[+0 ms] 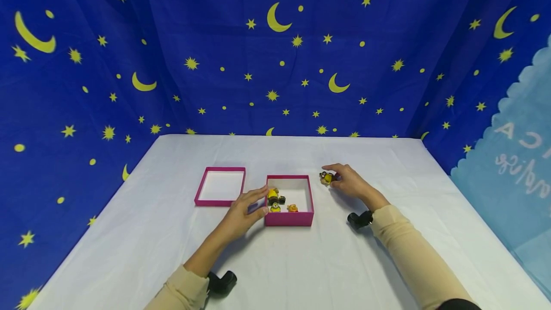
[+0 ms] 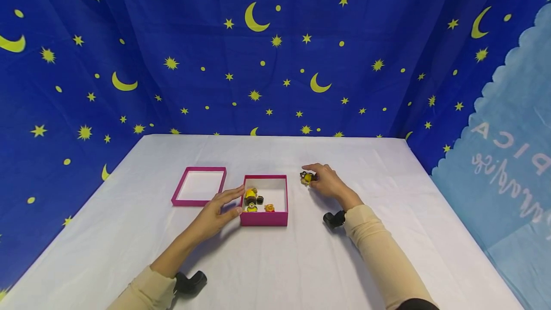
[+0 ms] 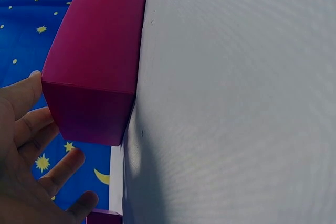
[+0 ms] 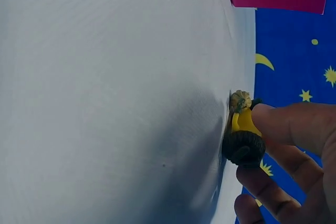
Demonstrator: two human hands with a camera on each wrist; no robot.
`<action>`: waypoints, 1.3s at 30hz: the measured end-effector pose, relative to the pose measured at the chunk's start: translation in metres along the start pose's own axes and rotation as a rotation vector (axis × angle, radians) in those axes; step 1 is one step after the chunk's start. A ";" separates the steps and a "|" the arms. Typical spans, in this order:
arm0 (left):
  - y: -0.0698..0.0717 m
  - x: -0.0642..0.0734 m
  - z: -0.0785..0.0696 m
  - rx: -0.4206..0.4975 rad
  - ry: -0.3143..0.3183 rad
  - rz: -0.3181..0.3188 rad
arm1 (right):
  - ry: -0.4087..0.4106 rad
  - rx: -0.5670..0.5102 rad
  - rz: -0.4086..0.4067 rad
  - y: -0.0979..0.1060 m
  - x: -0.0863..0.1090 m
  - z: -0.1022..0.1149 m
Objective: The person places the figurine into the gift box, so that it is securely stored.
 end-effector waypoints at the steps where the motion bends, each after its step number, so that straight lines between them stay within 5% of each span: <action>1: 0.000 0.000 0.000 0.000 -0.001 0.001 | -0.004 0.000 0.006 0.000 0.000 0.000; 13: -0.001 -0.001 0.003 -0.006 -0.015 -0.030 | 0.004 -0.041 0.030 -0.006 0.000 -0.002; 39: -0.001 -0.001 0.001 -0.001 -0.004 -0.028 | -0.118 0.003 -0.020 -0.007 -0.002 -0.003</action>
Point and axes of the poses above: each hand's wrist, its own x-axis away from the middle knuckle, its own y-axis out of the back of the hand, z = x × y, the point moved 5 cm from there along -x, towards the middle knuckle, and after that the axes turned 7 degrees about -x, right-handed, at the moved point
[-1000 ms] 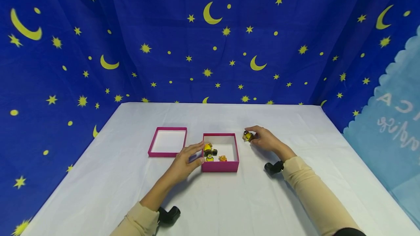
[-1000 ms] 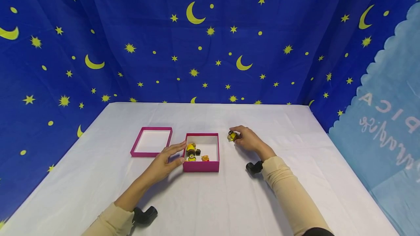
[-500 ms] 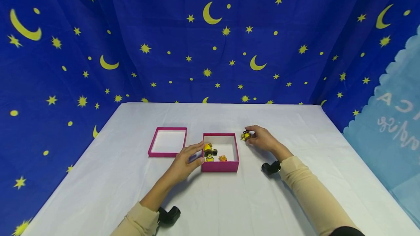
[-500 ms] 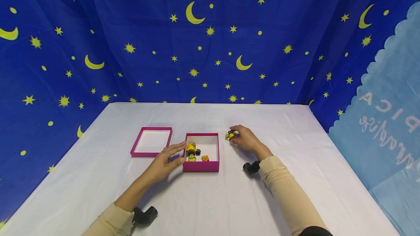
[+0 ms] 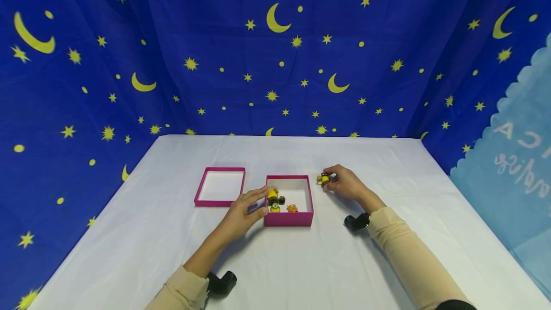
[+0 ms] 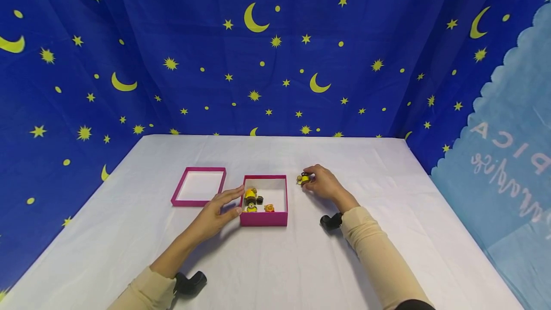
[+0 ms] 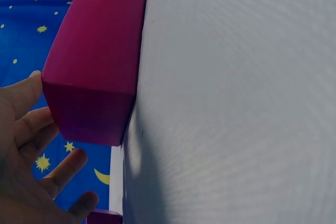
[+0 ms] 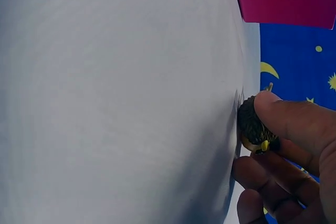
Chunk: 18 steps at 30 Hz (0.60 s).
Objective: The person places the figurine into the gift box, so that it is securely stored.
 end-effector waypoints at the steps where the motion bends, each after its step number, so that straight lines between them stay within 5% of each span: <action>1: 0.000 0.000 0.000 0.000 -0.001 -0.001 | -0.009 -0.002 -0.003 0.000 0.001 -0.001; 18: 0.000 0.001 0.001 -0.009 -0.015 -0.008 | 0.058 -0.010 -0.078 0.006 0.013 0.001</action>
Point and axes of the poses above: each hand's wrist, its own x-axis away from the middle knuckle, its own y-axis out of the back of the hand, z = x × y, the point moved 5 cm from there along -x, towards the middle knuckle, and after that the axes turned 7 degrees about -x, right-handed, at the moved point
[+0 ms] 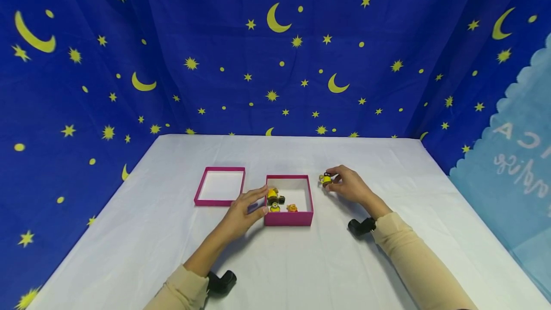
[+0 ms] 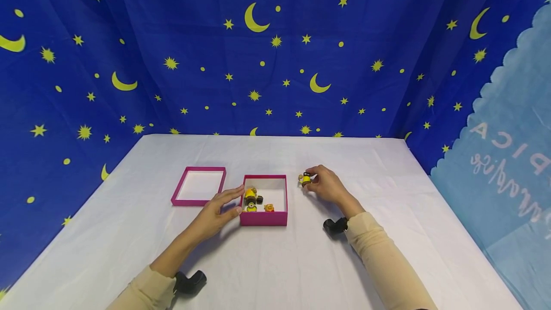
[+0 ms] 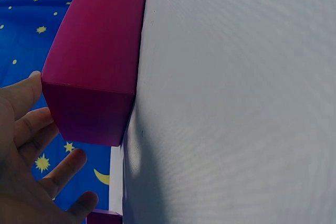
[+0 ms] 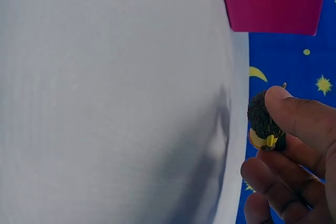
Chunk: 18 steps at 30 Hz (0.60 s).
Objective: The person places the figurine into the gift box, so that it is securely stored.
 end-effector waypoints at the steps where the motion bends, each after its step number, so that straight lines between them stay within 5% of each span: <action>1: 0.000 0.000 0.000 -0.002 -0.003 -0.002 | 0.006 -0.002 -0.005 0.001 0.001 0.001; 18: 0.000 0.000 -0.001 0.006 -0.001 0.000 | 0.115 -0.050 -0.087 0.010 0.021 0.038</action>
Point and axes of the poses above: each hand's wrist, its own x-axis away from the middle knuckle, its own y-axis out of the back of the hand, z = x × y, the point moved 5 cm from there along -x, towards the middle knuckle, and after that the axes turned 7 degrees about -x, right-handed, at the moved point
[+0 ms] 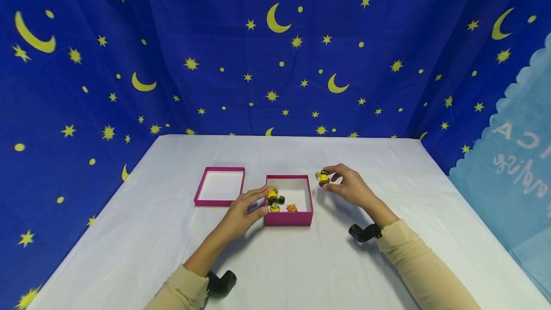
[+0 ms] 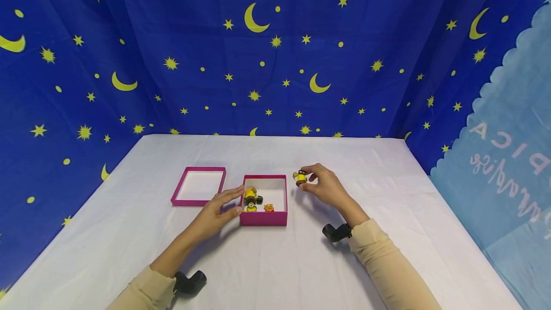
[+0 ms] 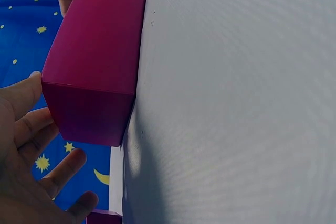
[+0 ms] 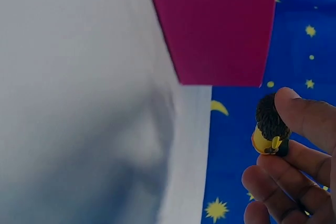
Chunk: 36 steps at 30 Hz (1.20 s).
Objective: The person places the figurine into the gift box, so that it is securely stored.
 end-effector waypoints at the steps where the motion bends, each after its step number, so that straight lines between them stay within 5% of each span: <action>1: 0.000 0.000 0.000 -0.001 0.000 0.001 | 0.006 0.000 -0.002 0.000 0.001 0.003; 21: 0.000 0.000 0.001 -0.002 0.020 0.021 | 0.074 -0.049 -0.003 -0.017 0.001 0.041; 36: 0.000 -0.001 0.001 0.003 0.008 0.021 | 0.057 0.014 0.004 -0.040 -0.002 0.054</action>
Point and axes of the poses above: each hand's wrist, its own x-axis away from the middle knuckle, its own y-axis out of the back of the hand, z = x × y, the point moved 5 cm from there along -x, towards the middle knuckle, and after that the axes turned 7 degrees about -x, right-handed, at the moved point
